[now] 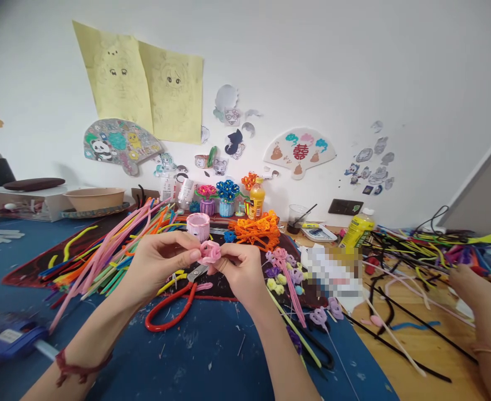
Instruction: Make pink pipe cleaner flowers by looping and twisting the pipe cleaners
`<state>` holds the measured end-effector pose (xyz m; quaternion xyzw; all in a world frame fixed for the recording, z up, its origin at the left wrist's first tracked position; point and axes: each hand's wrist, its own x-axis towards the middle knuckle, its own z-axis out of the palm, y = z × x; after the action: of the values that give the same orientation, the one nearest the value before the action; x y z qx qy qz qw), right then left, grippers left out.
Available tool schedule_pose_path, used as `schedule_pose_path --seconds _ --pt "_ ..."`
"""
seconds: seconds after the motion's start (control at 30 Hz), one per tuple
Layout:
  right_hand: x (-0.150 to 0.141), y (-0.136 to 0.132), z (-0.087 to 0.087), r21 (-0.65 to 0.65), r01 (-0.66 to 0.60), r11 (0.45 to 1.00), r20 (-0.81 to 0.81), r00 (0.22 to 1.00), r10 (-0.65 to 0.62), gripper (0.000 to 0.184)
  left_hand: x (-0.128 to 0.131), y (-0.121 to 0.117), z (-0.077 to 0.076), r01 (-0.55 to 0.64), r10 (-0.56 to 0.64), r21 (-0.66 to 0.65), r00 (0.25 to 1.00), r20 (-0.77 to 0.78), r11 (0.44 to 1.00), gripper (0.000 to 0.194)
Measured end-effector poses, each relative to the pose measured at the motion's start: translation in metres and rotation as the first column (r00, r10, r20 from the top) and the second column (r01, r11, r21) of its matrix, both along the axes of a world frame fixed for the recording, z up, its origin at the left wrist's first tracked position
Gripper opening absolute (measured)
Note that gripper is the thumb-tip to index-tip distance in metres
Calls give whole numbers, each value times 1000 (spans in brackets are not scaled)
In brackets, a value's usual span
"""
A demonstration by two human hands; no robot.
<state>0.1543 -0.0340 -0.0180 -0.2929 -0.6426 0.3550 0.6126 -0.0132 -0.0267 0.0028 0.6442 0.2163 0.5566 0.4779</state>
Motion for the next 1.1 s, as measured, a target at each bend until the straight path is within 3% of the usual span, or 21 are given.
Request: schedule_pose_path --seconds 0.37,0.57,0.77,0.9,1.0,1.1 --pt "1 0 2 -87 -79 993 21 996 81 25 2 -5 3 76 -77 -92 997 -9 993 16" --pt "0 4 -4 -161 -301 940 -96 953 289 30 2 -6 4 164 -160 -99 986 50 981 17" --pt "-1 2 -3 -151 -413 898 -187 904 384 27 2 -9 5 214 -213 -45 977 19 976 12" --pt "-2 5 -4 -140 -376 916 -160 922 353 24 2 -10 6 57 -52 53 995 -80 997 10" --pt "-2 8 -4 -89 -172 981 -119 980 161 19 2 -8 6 -156 180 186 977 -118 970 11" --pt "-2 9 -2 36 49 998 -87 995 -46 30 3 -5 3 -311 356 281 926 -128 908 12"
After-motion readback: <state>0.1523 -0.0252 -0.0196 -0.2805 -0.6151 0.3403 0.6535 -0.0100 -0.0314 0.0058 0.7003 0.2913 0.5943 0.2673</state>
